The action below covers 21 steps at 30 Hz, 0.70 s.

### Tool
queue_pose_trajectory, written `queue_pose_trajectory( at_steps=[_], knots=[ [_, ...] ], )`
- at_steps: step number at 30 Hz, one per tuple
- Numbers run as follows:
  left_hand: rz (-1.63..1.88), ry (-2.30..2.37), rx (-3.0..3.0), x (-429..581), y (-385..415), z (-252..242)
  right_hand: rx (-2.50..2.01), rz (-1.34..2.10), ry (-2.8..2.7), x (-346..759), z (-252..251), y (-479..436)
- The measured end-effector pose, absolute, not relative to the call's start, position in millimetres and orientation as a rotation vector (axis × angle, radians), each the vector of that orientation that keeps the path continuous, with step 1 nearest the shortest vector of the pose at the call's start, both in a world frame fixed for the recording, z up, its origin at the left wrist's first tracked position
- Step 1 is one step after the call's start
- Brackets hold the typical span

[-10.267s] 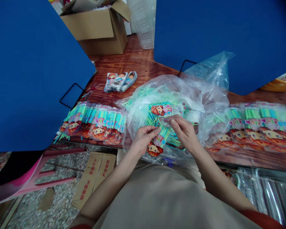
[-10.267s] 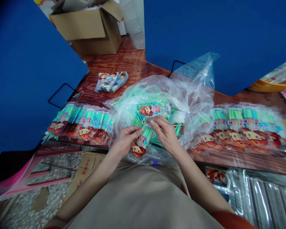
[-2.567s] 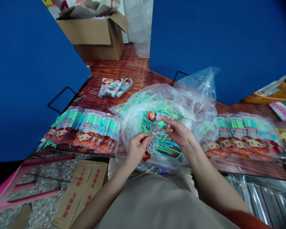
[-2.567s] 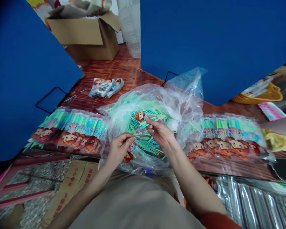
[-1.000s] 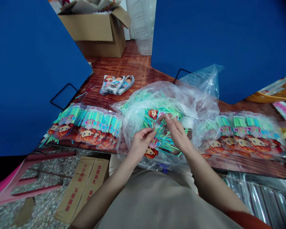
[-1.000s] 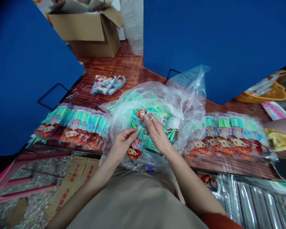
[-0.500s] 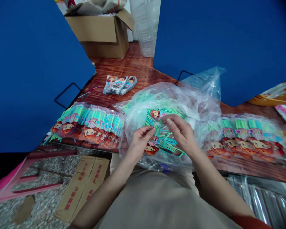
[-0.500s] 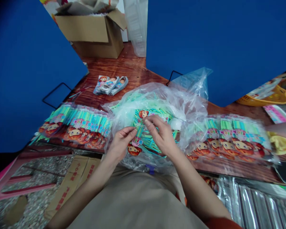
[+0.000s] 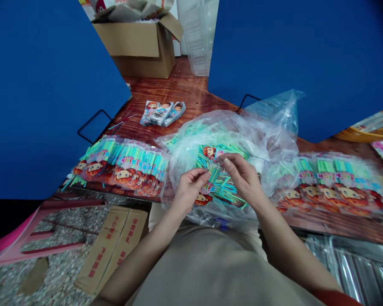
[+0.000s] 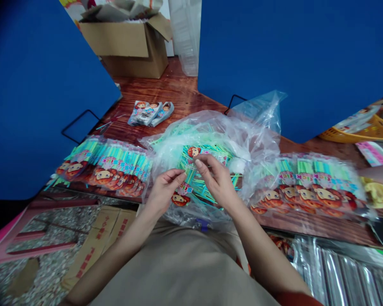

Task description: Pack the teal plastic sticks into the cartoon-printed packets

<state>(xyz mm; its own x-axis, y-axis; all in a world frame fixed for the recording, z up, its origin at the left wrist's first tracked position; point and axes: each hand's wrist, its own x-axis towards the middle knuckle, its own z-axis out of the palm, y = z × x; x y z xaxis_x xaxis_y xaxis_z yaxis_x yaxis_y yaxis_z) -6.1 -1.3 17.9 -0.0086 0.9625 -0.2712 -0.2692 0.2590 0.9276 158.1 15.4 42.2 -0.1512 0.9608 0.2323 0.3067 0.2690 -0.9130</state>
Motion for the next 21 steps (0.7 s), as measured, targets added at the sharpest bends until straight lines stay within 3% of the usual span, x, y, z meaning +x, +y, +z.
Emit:
queue_pose_trajectory(
  at_steps=[12, 18, 21],
  knots=[
    [1.152, 1.140, 0.771, -3, 2, 19, -1.213, 0.961, -1.790, 163, 38, 22],
    [1.211, 1.188, 0.708, -11, 4, 14, -1.181, 0.982, -1.362, 167, 30, 26],
    [1.251, 1.223, 0.643, -22, 6, 14, -1.273, 0.976, -1.466, 177, 13, 32]
  ],
)
